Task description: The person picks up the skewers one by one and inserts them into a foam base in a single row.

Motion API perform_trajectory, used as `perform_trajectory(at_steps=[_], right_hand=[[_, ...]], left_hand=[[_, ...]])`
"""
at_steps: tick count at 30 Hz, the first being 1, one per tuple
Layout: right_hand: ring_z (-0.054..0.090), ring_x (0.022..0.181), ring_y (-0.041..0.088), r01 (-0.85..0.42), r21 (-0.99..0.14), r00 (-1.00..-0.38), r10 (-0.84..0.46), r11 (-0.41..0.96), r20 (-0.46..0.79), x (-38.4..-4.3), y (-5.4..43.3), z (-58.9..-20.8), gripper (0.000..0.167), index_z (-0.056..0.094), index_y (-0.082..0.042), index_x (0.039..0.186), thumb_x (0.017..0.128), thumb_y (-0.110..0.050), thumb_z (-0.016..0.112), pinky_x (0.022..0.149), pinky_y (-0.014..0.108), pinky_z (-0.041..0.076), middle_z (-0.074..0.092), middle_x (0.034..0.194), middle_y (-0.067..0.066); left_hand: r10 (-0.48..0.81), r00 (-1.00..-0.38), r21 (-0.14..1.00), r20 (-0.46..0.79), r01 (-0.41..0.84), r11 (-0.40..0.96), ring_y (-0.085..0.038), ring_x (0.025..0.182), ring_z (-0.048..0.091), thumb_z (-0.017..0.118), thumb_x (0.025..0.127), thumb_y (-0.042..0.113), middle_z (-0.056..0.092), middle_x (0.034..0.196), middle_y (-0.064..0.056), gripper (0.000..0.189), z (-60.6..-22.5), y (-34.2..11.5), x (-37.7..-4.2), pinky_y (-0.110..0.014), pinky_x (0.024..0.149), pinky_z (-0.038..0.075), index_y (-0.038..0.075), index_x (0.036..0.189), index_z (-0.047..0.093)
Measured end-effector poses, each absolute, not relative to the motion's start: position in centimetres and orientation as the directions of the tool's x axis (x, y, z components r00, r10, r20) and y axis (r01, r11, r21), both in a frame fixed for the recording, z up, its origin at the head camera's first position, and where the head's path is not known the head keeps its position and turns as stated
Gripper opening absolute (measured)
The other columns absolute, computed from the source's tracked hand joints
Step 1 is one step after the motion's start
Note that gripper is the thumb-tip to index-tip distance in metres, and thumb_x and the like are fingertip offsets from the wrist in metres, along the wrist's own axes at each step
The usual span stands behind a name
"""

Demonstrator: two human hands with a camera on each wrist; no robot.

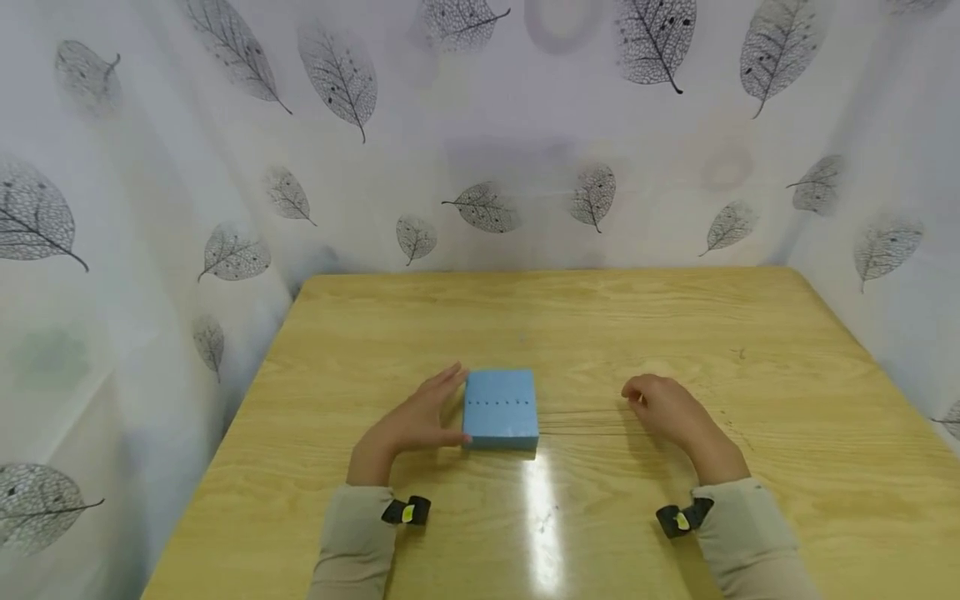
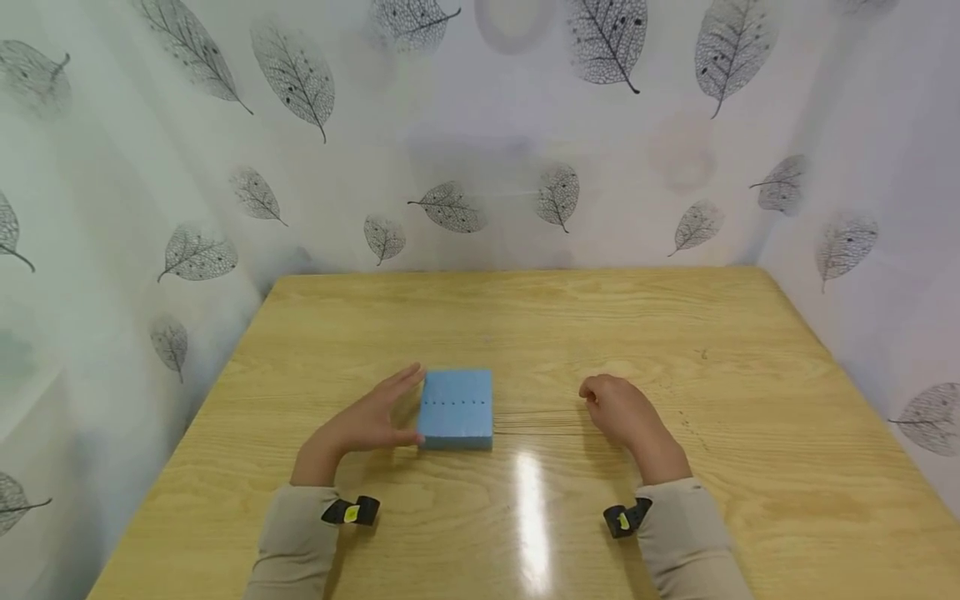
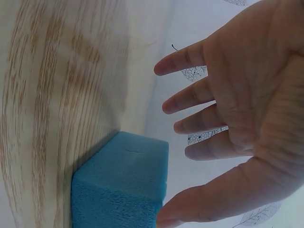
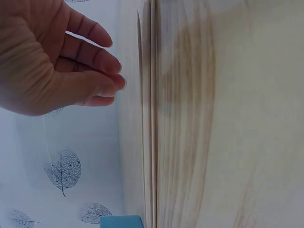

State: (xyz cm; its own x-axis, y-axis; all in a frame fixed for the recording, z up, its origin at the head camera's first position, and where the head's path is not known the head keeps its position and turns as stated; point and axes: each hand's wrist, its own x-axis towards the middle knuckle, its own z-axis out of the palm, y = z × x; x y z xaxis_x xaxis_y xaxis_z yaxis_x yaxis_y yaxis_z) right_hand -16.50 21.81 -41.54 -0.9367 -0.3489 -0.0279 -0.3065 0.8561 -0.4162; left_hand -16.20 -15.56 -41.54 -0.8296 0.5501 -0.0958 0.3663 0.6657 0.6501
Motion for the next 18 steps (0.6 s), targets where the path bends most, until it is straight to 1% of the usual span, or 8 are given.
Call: perform_trajectory(at_steps=[6,10,14,18], right_hand=[[0.061,0.084,0.030,-0.310,-0.420,-0.933,-0.358,0.853,-0.038,-16.74,21.75,-42.10,0.017,0.066,0.005,0.102,0.087,0.004,0.057,0.073,0.045,0.050,0.066,0.096,0.016],[0.061,0.085,0.030,-0.303,-0.425,-0.934,-0.354,0.853,-0.044,-16.80,21.78,-42.28,0.017,0.066,0.005,0.101,0.086,0.005,0.057,0.074,0.045,0.050,0.065,0.097,0.017],[0.060,0.084,0.029,-0.299,-0.428,-0.935,-0.352,0.853,-0.049,-16.93,21.84,-42.36,0.017,0.065,0.004,0.100,0.085,0.006,0.057,0.073,0.045,0.050,0.065,0.096,0.016],[0.060,0.083,0.029,-0.321,-0.438,-0.925,-0.377,0.840,-0.045,-17.13,21.93,-42.59,0.017,0.065,0.004,0.099,0.085,0.007,0.056,0.072,0.045,0.050,0.065,0.093,0.016]], left_hand=[[0.567,-0.819,0.669,-0.080,0.378,0.640,-0.032,0.143,0.013,0.079,0.078,0.027,0.012,0.157,-0.015,0.097,-41.84,-15.54,-16.40,-0.048,0.113,0.019,0.003,0.150,0.020],[0.569,-0.818,0.668,-0.089,0.375,0.643,-0.031,0.143,0.013,0.079,0.078,0.026,0.012,0.157,-0.014,0.097,-41.99,-15.43,-16.45,-0.047,0.113,0.019,0.003,0.151,0.019],[0.573,-0.813,0.658,-0.100,0.378,0.651,-0.028,0.143,0.013,0.078,0.079,0.027,0.013,0.157,-0.012,0.095,-42.24,-15.34,-16.52,-0.045,0.114,0.019,0.003,0.150,0.020],[0.572,-0.813,0.665,-0.108,0.369,0.650,-0.027,0.143,0.013,0.078,0.079,0.026,0.013,0.157,-0.010,0.093,-42.46,-15.32,-16.52,-0.044,0.114,0.019,0.003,0.150,0.022]])
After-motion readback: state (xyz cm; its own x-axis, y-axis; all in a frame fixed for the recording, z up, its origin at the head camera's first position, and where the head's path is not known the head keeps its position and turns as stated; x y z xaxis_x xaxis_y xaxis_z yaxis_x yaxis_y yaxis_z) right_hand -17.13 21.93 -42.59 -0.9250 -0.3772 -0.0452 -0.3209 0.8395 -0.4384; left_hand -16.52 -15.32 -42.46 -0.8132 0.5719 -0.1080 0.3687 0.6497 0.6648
